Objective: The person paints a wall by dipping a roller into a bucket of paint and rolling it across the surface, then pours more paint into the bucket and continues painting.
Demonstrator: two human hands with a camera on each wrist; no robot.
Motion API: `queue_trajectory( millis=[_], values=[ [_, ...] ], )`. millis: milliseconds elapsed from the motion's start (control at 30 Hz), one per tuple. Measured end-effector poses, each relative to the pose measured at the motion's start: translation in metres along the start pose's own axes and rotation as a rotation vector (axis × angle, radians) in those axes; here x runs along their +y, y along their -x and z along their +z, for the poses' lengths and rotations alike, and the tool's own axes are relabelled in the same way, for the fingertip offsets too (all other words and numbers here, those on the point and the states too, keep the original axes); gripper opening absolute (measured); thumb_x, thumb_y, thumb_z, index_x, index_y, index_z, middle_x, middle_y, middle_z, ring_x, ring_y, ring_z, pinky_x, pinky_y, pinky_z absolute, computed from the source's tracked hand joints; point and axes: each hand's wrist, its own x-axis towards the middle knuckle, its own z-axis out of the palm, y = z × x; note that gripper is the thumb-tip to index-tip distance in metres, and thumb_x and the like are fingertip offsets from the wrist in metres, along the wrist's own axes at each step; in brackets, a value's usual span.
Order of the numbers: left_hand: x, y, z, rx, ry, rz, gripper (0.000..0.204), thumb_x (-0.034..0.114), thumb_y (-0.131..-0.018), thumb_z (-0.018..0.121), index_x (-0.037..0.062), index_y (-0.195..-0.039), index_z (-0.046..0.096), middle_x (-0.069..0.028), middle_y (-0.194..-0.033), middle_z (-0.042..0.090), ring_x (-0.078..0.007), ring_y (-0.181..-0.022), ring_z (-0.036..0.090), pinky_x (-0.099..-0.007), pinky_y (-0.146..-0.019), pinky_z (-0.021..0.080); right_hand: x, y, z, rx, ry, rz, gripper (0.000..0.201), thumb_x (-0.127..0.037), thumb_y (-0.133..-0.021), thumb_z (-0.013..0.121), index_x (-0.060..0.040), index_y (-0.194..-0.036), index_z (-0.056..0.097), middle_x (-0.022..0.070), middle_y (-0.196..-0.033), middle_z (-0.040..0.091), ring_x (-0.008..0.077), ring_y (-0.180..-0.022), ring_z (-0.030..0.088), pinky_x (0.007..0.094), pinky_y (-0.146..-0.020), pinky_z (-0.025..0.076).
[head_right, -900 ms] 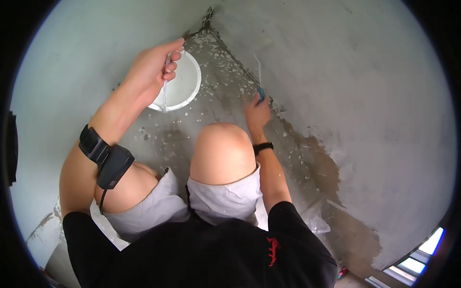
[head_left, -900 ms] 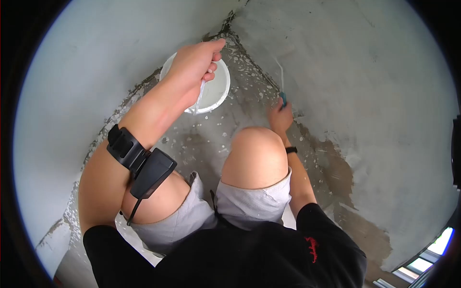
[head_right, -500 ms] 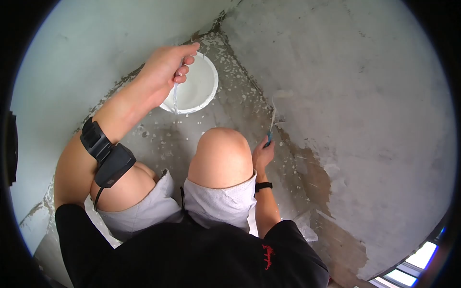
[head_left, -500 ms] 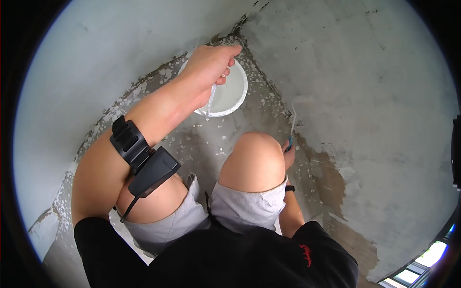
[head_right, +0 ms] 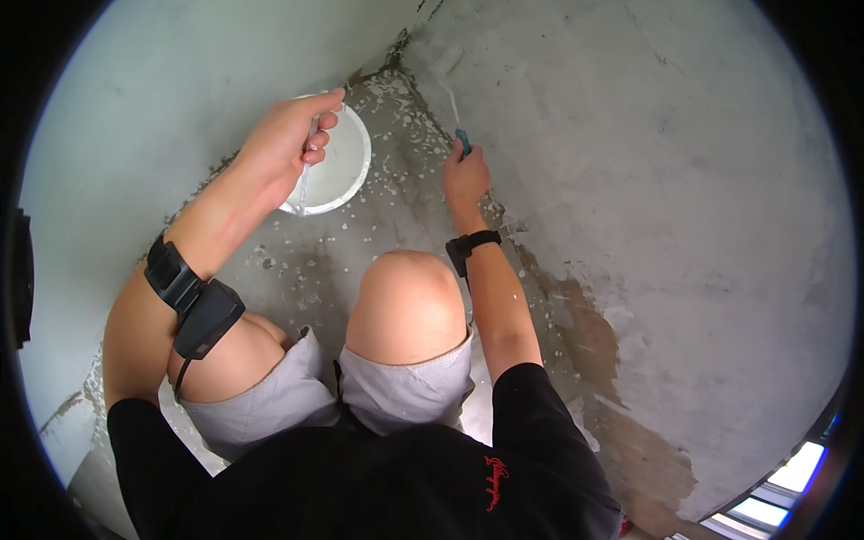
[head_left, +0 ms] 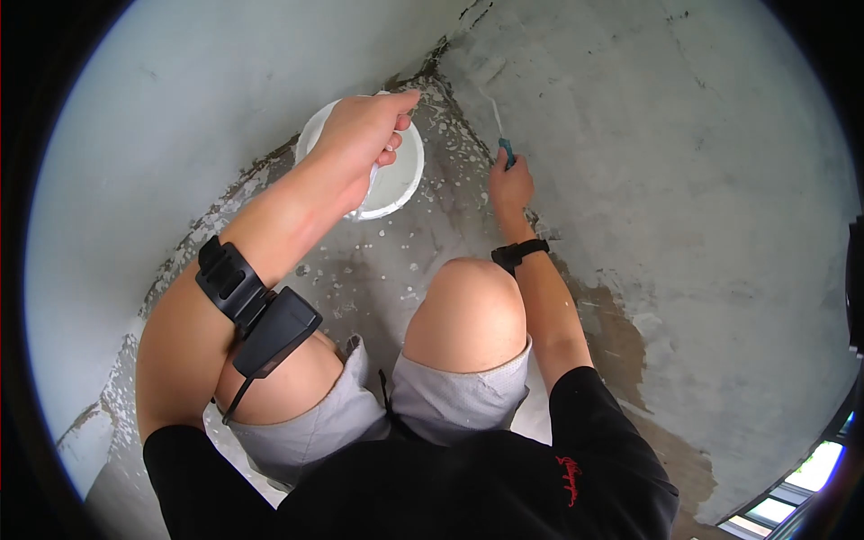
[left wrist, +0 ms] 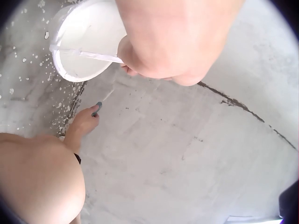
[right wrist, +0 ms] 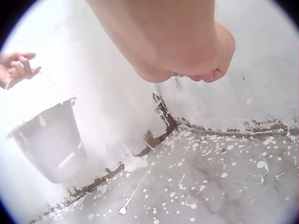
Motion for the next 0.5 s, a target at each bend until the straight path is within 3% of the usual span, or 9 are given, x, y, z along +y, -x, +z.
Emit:
queue_trajectory(
  millis=[67, 200, 500],
  values=[
    [0.003, 0.001, -0.002, 0.023, 0.007, -0.007, 0.018, 0.022, -0.091, 0.064, 0.0063, -0.090, 0.055, 0.0027, -0.075, 0.046, -0.0060, -0.061, 0.035, -0.0226, -0.051, 0.028, 0.004, 0.004, -0.002, -0.020, -0.011, 0.019, 0.047, -0.045, -0.094, 0.053, 0.0004, -0.100, 0.062, 0.0253, -0.083, 0.067, 0.0454, -0.080, 0.063, 0.0524, -0.070, 0.048],
    [0.005, 0.002, -0.001, 0.029, 0.029, 0.003, 0.018, 0.022, -0.091, 0.065, 0.0063, -0.090, 0.056, 0.0027, -0.075, 0.047, -0.0061, -0.061, 0.035, -0.0225, -0.051, 0.028, 0.064, 0.051, -0.015, 0.036, 0.047, 0.135, 0.051, -0.047, -0.093, 0.051, 0.0010, -0.106, 0.061, 0.0258, -0.092, 0.067, 0.0457, -0.087, 0.064, 0.0512, -0.077, 0.049],
    [-0.005, -0.001, 0.005, -0.048, -0.004, -0.021, 0.020, 0.023, -0.090, 0.065, 0.0059, -0.090, 0.056, 0.0028, -0.074, 0.047, -0.0060, -0.061, 0.035, -0.0225, -0.051, 0.028, 0.173, 0.181, -0.092, 0.089, 0.182, 0.409, 0.049, -0.048, -0.096, 0.047, -0.0005, -0.102, 0.058, 0.0255, -0.086, 0.066, 0.0461, -0.084, 0.063, 0.0513, -0.073, 0.048]
  ],
)
